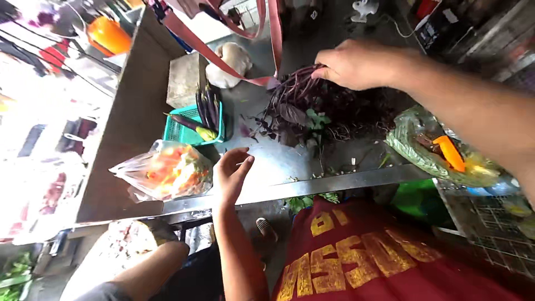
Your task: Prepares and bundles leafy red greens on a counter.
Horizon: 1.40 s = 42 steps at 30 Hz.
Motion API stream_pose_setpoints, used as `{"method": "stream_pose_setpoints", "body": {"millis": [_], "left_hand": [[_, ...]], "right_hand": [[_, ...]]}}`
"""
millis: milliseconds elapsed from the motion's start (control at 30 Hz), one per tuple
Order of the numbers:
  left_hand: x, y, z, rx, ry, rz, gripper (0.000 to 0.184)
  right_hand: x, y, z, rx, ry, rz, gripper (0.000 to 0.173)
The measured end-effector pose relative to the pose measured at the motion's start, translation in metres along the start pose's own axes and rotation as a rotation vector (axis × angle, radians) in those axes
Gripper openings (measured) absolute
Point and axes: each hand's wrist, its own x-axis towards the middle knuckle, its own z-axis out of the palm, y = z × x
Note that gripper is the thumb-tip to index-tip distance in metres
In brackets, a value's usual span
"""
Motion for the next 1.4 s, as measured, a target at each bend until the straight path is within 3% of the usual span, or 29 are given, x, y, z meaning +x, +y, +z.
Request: {"method": "stream_pose_setpoints", "body": {"millis": [133, 233, 300, 400, 467, 500, 600, 667, 733, 867, 967, 1067, 1233, 1333, 1400], "left_hand": [[0.002, -0.002, 0.034, -0.126, -0.106, 0.019, 0.022], [0.007, 0.002, 0.074, -0.293, -0.273, 0.013, 0.035], [0.010, 0.003, 0.099, -0.415, -0.349, -0.005, 0.044], [0.008, -0.006, 0.133, -0.585, -0.329, -0.102, 0.066], [0.004, -0.025, 0.154, -0.700, -0.273, -0.234, 0.087], [0.000, -0.034, 0.164, -0.774, -0.217, -0.332, 0.085], [-0.016, -0.078, 0.200, -0.990, 0.041, -0.780, 0.045], [-0.022, -0.115, 0.224, -0.989, 0.205, -1.015, 0.035], [-0.034, -0.128, 0.235, -0.961, 0.216, -1.120, 0.034], [-0.040, -0.138, 0.241, -0.937, 0.218, -1.103, 0.018], [-0.049, -0.135, 0.235, -0.932, 0.123, -1.059, 0.017], [-0.055, -0.132, 0.225, -1.033, 0.106, -1.032, 0.013], [-0.054, -0.122, 0.210, -1.203, 0.111, -1.042, 0.020], [-0.048, -0.111, 0.207, -1.248, 0.139, -1.008, 0.021], [-0.044, -0.111, 0.203, -1.281, 0.128, -0.958, 0.018]], "right_hand": [[0.007, -0.014, -0.026, -0.086, 0.005, -0.045, 0.048], [0.010, -0.019, -0.024, 0.066, 0.145, -0.035, 0.045], [0.008, -0.017, -0.008, 0.246, 0.265, -0.015, 0.040], [-0.007, -0.027, 0.051, 0.598, 0.375, 0.049, 0.033], [-0.031, -0.052, 0.111, 0.794, 0.230, 0.182, 0.032], [-0.045, -0.067, 0.149, 0.857, 0.121, 0.258, 0.032], [-0.078, -0.086, 0.252, 0.738, -0.379, 0.306, 0.050], [-0.081, -0.068, 0.268, 0.593, -0.566, 0.211, 0.043], [-0.078, -0.044, 0.253, 0.587, -0.589, 0.219, 0.038], [-0.051, 0.002, 0.243, 0.574, -0.288, 0.485, 0.034], [-0.030, 0.021, 0.265, 0.622, -0.357, 0.680, 0.046], [-0.025, 0.019, 0.280, 0.677, -0.339, 0.770, 0.043], [-0.029, 0.006, 0.293, 1.106, -0.095, 1.124, 0.035], [-0.026, -0.007, 0.296, 1.152, 0.013, 1.080, 0.023], [-0.034, -0.014, 0.284, 1.075, 0.139, 0.897, 0.017]]}}
